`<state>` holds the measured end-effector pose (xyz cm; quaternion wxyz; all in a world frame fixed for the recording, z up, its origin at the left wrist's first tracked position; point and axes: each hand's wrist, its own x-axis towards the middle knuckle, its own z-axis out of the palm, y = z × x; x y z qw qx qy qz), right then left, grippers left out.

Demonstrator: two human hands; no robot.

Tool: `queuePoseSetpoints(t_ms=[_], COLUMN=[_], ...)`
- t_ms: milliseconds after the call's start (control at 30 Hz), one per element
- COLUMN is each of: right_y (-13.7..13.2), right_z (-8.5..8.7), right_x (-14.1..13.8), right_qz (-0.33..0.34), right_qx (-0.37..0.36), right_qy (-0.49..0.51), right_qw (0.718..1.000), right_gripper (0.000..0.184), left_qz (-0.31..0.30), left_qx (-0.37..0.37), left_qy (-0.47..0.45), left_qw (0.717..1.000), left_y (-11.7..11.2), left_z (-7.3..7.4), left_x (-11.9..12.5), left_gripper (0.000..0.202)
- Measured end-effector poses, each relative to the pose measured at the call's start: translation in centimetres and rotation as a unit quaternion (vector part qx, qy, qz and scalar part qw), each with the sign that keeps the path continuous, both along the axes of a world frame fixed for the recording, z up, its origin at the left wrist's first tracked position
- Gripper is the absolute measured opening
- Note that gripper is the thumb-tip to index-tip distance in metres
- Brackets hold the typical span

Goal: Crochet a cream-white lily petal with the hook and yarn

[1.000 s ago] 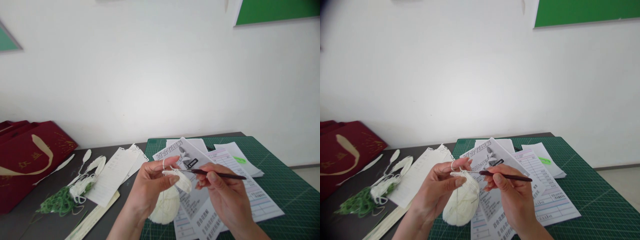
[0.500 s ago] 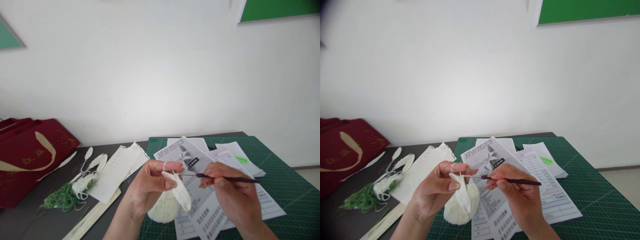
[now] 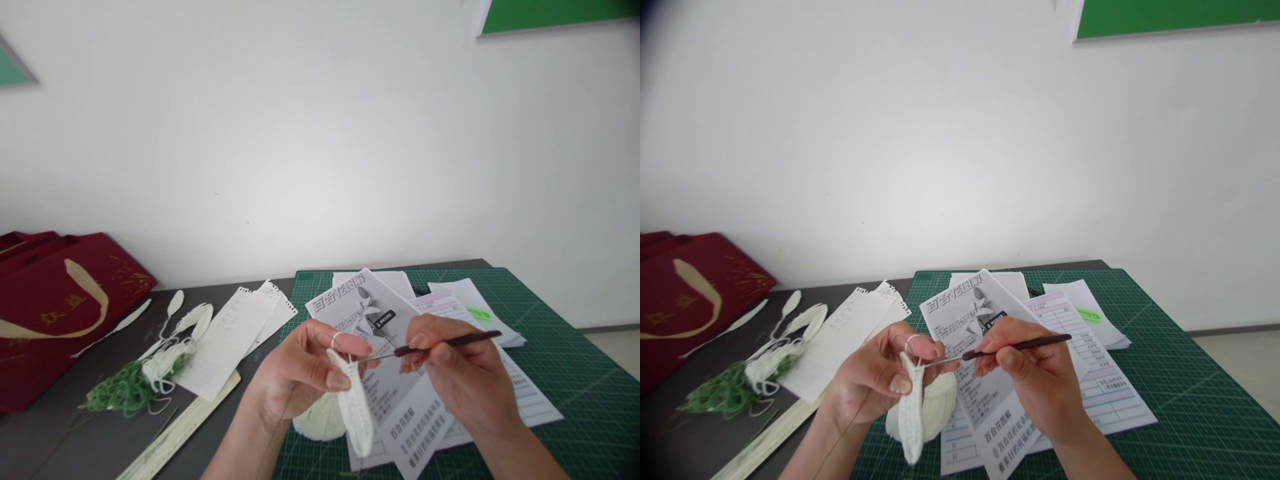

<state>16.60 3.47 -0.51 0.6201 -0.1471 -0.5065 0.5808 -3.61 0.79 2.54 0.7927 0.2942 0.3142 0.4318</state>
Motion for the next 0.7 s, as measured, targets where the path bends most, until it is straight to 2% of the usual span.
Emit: queuePoseSetpoints(t_ms=[200, 467, 700], right_y=[0.0, 0.2, 0.0], right_z=[0.0, 0.0, 0.0], right_x=[0.0, 0.4, 0.6], right_qz=[-0.016, -0.029, -0.035], right_qx=[-0.015, 0.037, 0.056], right_qy=[-0.013, -0.02, -0.027], right_qw=[1.0, 0.999, 0.997], right_gripper=[0.01, 0.01, 0.011], left_qz=[-0.014, 0.011, 0.023], left_qx=[0.001, 0.029, 0.027], left_qy=[0.013, -0.042, -0.035], left_qw=[1.0, 0.999, 0.999], left_y=[0.0, -0.3, -0.5], left_z=[0.0, 0.6, 0.5], left_x=[-0.1, 1.1, 1.8], left_gripper=[0.03, 0.032, 0.03])
